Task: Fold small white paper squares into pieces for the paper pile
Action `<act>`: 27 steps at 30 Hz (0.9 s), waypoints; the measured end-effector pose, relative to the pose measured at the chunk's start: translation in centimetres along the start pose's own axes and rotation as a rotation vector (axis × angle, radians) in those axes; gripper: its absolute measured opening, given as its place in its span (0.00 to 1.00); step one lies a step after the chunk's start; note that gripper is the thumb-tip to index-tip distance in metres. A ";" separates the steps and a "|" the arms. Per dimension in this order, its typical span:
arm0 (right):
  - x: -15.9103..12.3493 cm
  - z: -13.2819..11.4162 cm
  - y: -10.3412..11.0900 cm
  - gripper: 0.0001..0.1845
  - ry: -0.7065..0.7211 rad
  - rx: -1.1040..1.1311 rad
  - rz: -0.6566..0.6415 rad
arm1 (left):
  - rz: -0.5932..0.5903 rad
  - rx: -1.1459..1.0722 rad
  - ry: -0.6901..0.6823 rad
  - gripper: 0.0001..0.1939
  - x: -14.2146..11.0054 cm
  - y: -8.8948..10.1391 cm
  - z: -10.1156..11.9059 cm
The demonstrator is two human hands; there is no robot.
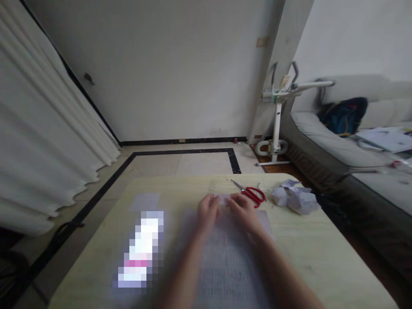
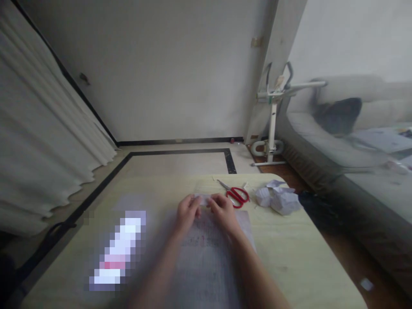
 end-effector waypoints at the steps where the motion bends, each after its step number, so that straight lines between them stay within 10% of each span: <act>1: 0.0 0.1 0.1 0.12 -0.007 0.002 0.019 | -0.010 0.010 0.004 0.16 0.0 -0.1 0.0; 27: -0.2 0.7 0.1 0.12 -0.090 0.211 -0.057 | 0.031 0.020 -0.022 0.16 0.4 0.6 -0.5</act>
Point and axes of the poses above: each hand's wrist, its own x-axis towards the middle knuckle, its own y-axis out of the back of the hand, z = x × y, the point moved 7 cm from there along x, towards the middle knuckle, and after that the axes turned 14 degrees about -x, right-handed, at the moved point
